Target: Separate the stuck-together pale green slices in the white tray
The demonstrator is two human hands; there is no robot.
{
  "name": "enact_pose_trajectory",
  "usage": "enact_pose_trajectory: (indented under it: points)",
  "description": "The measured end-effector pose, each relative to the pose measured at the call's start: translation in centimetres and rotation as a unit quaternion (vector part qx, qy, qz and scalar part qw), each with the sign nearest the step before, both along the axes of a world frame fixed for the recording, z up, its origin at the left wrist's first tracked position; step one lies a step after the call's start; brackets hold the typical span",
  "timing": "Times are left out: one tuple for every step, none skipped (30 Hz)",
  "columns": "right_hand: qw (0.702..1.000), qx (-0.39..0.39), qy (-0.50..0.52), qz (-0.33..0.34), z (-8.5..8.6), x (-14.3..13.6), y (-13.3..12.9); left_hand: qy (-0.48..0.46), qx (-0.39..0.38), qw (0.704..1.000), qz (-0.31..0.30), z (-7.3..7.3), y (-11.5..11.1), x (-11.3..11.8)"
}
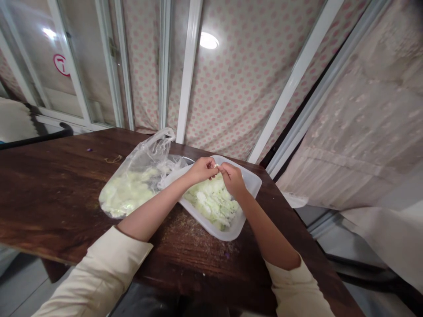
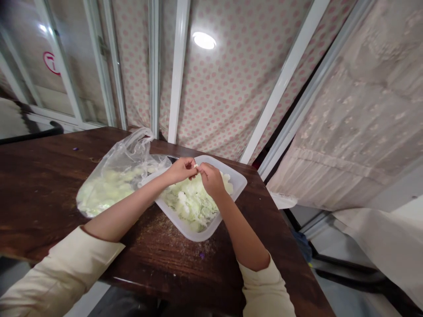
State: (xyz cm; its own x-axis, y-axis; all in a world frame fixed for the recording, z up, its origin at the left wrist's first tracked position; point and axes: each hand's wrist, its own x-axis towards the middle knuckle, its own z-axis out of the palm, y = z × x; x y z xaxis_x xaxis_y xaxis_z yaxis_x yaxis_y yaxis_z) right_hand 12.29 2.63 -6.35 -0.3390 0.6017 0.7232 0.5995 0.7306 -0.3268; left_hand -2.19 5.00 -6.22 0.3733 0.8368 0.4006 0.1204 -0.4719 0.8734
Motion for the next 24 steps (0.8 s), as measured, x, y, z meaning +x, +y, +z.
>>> enact_pose_trajectory:
  points:
    - [1.000,0.005,-0.002,0.003,0.0,-0.1,-0.1,0.012,0.025,0.999,0.016,0.0,-0.1,0.0]
    - [1.000,0.007,0.003,0.002,0.1,-0.1,-0.2,0.020,0.057,0.998,0.028,0.1,-0.3,0.1]
    - [1.000,0.007,0.015,-0.003,0.1,-0.1,-0.3,0.024,0.091,0.995,0.034,0.1,-0.5,0.1]
    - [0.999,0.006,0.032,-0.009,0.2,-0.1,-0.4,0.026,0.121,0.992,0.033,0.2,-0.7,0.1]
    - [0.999,0.004,0.048,-0.014,0.2,-0.1,-0.4,0.024,0.139,0.990,0.024,0.3,-0.9,0.1]
    - [0.998,0.001,0.061,-0.020,0.2,-0.1,-0.3,0.021,0.140,0.990,0.007,0.4,-1.1,0.2]
    - [0.997,-0.004,0.070,-0.025,0.2,0.0,-0.3,0.014,0.125,0.992,-0.013,0.4,-1.2,0.2]
    - [0.997,-0.013,0.074,-0.028,0.2,0.1,-0.2,0.006,0.101,0.994,-0.032,0.4,-1.2,0.2]
    - [0.996,-0.028,0.079,-0.028,0.2,0.2,0.0,-0.003,0.073,0.996,-0.051,0.3,-1.2,0.1]
    - [0.995,-0.049,0.084,-0.024,0.2,0.3,0.1,-0.012,0.049,0.997,-0.066,0.3,-1.1,0.1]
    - [0.993,-0.072,0.091,-0.015,0.1,0.3,0.3,-0.020,0.030,0.996,-0.077,0.2,-0.9,0.1]
    - [0.990,-0.096,0.100,0.000,0.1,0.3,0.4,-0.025,0.017,0.996,-0.085,0.1,-0.7,0.0]
    - [0.987,-0.117,0.108,0.020,0.0,0.3,0.6,-0.029,0.009,0.996,-0.090,0.0,-0.6,0.0]
    - [0.983,-0.135,0.115,0.042,0.0,0.2,0.6,-0.033,0.006,0.995,-0.090,-0.1,-0.4,-0.1]
    - [0.979,-0.152,0.122,0.064,-0.1,0.1,0.7,-0.036,0.004,0.995,-0.090,-0.1,-0.3,-0.1]
    - [0.973,-0.169,0.131,0.084,-0.1,0.1,0.7,-0.040,0.003,0.995,-0.092,-0.1,-0.2,-0.1]
    - [0.967,-0.186,0.144,0.101,-0.2,0.0,0.8,-0.048,-0.001,0.994,-0.098,-0.2,-0.2,-0.1]
    - [0.959,-0.204,0.161,0.118,-0.3,-0.1,0.8,-0.061,-0.008,0.992,-0.111,-0.2,-0.2,0.0]
    - [0.949,-0.221,0.181,0.137,-0.4,-0.1,0.9,-0.078,-0.020,0.988,-0.131,-0.2,-0.3,0.1]
    - [0.937,-0.238,0.202,0.156,-0.5,-0.1,0.9,-0.098,-0.037,0.982,-0.156,-0.2,-0.4,0.2]
    - [0.924,-0.256,0.223,0.173,-0.6,0.0,1.0,-0.116,-0.059,0.974,-0.183,-0.2,-0.5,0.3]
    - [0.912,-0.276,0.241,0.187,-0.7,0.0,1.1,-0.129,-0.082,0.966,-0.208,-0.2,-0.6,0.3]
    - [0.900,-0.293,0.256,0.196,-0.8,0.1,1.2,-0.136,-0.105,0.958,-0.230,-0.2,-0.8,0.4]
    - [0.892,-0.307,0.266,0.199,-0.9,0.1,1.3,-0.137,-0.124,0.952,-0.245,-0.2,-0.8,0.4]
